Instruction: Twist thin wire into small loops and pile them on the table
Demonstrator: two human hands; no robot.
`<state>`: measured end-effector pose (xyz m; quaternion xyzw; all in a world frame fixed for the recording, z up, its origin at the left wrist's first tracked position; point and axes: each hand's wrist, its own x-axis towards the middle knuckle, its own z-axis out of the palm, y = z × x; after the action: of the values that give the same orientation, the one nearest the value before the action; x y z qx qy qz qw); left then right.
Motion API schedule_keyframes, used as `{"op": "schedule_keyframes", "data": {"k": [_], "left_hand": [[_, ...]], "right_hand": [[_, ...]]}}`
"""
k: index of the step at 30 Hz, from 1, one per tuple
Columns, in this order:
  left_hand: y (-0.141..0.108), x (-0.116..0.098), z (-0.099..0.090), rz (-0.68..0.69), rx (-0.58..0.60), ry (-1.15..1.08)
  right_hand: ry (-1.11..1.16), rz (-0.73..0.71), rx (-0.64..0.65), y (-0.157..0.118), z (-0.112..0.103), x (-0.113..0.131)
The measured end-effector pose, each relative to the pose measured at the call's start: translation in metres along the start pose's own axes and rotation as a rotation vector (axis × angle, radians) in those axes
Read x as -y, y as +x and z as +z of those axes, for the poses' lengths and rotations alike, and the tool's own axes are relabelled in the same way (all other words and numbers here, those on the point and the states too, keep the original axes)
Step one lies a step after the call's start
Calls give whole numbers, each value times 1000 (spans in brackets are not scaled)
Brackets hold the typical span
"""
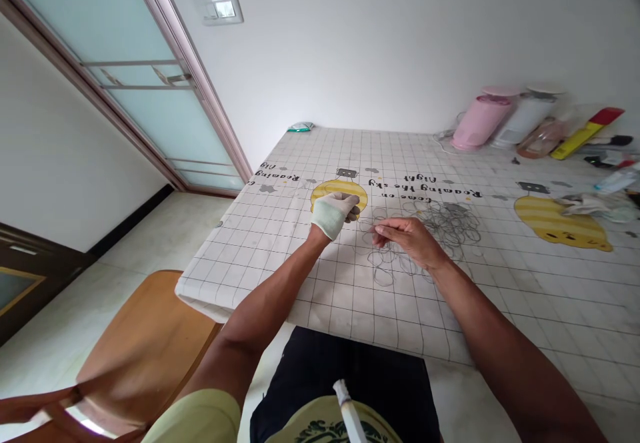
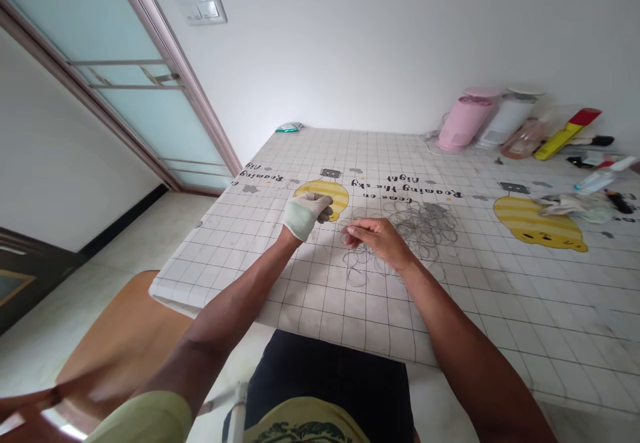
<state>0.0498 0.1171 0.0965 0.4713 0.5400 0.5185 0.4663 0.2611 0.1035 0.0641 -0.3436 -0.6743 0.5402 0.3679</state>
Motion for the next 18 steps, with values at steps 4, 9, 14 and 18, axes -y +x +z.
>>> {"op": "schedule_keyframes", "data": {"k": [4, 9, 14, 18], "left_hand": [[1, 2, 0, 7, 8, -19], [-1, 3, -4, 51, 78, -79], [-4, 8, -4, 52, 214, -68], [-1, 18, 0, 19, 433, -4]], "right_hand": [[-13, -10, -57, 0, 1, 0], [89, -8, -215, 2, -2, -1], [140, -34, -325, 2, -8, 5], [167, -35, -364, 2, -9, 9]]}}
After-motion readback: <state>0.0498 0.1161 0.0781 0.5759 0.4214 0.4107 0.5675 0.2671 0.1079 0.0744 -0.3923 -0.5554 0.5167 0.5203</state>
